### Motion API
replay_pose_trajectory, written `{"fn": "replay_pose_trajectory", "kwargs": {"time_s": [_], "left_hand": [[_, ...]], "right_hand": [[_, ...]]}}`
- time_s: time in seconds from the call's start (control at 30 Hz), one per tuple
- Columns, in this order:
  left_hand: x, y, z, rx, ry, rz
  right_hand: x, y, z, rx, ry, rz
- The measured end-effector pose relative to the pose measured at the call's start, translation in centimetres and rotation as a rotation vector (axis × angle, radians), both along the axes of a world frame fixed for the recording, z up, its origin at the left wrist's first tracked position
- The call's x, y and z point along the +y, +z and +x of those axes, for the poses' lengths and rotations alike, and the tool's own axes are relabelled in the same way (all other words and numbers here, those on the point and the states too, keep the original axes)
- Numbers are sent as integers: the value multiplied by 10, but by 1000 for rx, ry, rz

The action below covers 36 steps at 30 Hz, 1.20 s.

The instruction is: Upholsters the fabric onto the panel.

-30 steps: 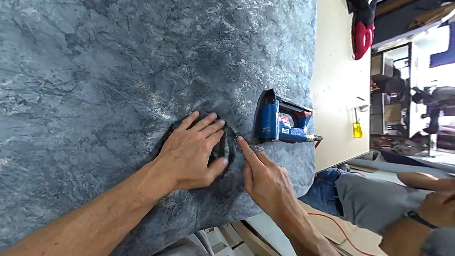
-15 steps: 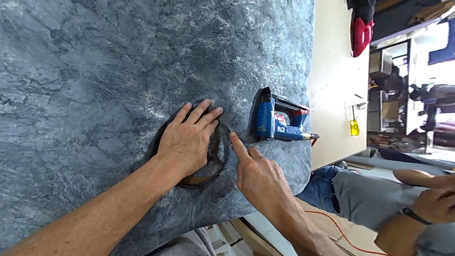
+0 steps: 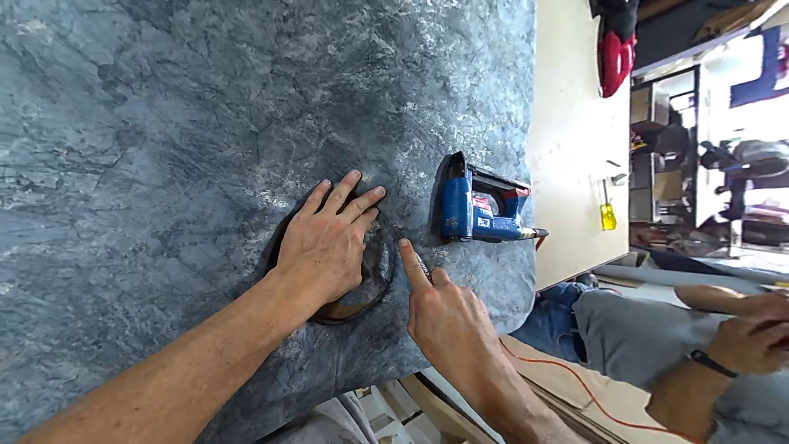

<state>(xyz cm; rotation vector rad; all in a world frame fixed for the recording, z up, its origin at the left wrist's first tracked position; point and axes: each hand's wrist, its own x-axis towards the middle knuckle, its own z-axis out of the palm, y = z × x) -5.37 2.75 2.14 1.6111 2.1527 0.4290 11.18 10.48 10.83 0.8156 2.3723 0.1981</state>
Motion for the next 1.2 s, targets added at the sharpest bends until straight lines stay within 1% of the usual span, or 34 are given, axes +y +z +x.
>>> {"fn": "replay_pose_trajectory", "kwargs": {"time_s": [0.17, 0.57, 0.8, 0.87, 1.0, 1.07, 1.2], "left_hand": [[0, 0, 0, -1, -6, 4], [1, 2, -3, -18, -17, -25], [2, 2, -2, -32, -16, -22], [3, 2, -2, -30, -18, -23], [3, 3, -1, -32, -25, -31], [3, 3, -3, -36, -25, -35], [4, 3, -1, -42, -34, -40]], "right_hand": [[-8, 5, -5, -84, -82, -17], [-27, 7, -10, -144, -204, -19], [-42, 11, -10, -193, -345, -75], [-46, 12, -11, -194, -379, -79], [-54, 9, -9, -125, -405, -63], [-58, 11, -10, -141, -448, -83], [-67, 12, -9, -83, -514, -119]]}}
